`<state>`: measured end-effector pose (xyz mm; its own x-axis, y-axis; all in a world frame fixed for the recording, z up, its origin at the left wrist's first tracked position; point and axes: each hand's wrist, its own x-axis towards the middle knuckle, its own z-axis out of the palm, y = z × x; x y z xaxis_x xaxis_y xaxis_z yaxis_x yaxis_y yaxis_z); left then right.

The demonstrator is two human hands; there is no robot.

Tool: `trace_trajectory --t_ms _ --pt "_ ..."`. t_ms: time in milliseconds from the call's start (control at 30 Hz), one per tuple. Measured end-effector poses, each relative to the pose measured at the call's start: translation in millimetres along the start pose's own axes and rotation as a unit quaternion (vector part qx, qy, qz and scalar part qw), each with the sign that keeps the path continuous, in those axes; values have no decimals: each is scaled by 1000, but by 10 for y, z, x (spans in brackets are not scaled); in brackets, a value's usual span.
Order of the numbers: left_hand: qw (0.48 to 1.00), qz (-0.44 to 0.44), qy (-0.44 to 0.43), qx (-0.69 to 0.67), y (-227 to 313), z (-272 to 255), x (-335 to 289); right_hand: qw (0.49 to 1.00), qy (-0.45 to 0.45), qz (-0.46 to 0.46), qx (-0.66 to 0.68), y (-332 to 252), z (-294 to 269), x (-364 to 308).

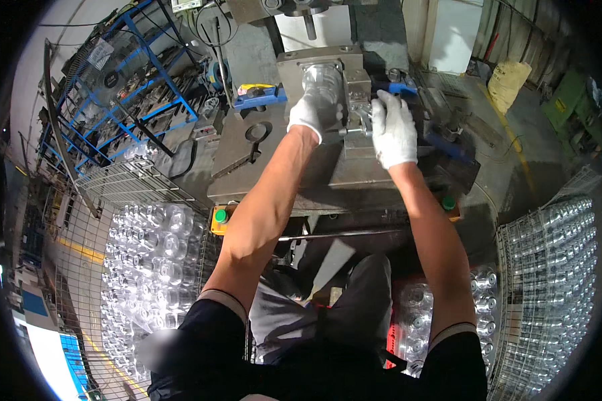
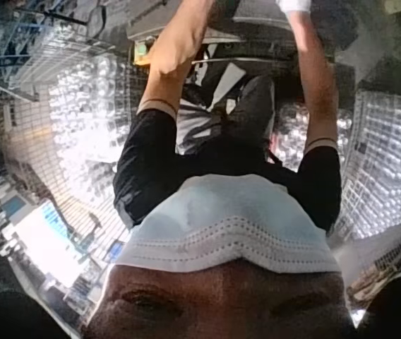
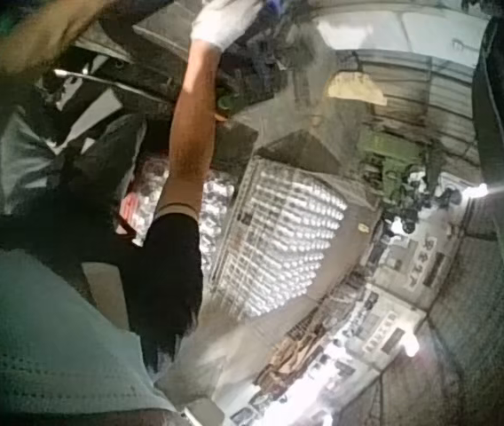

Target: Manually process metal parts using a machine press or specialized fabrication tool.

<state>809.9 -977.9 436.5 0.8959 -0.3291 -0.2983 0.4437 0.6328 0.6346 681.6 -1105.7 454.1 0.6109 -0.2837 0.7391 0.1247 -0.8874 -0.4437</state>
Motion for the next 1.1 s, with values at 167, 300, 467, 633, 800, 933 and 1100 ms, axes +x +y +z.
trace_trajectory --t_ms 167,300,467,633,800,933,1100 --pt "994 27 -30 100 358 -211 -93 997 -12 -3 -78 268 373 505" --pt "967 96 74 225 492 -41 -473 992 -62 94 -61 341 623 720" --pt "799 387 41 459 504 -1037 -1172 970 -180 164 -17 -459 -54 188" --pt "486 440 148 741 594 -1938 -2316 955 -182 -1 -237 301 -746 -999" --pt "484 332 159 794 429 -2378 -2431 912 -219 -50 -344 1278 -673 -1458" --pt "457 334 160 809 397 -2461 -2528 871 -277 39 -404 874 -535 -1512" --pt "458 339 183 801 416 -2561 -2521 934 -202 -36 -291 960 -476 -1478"
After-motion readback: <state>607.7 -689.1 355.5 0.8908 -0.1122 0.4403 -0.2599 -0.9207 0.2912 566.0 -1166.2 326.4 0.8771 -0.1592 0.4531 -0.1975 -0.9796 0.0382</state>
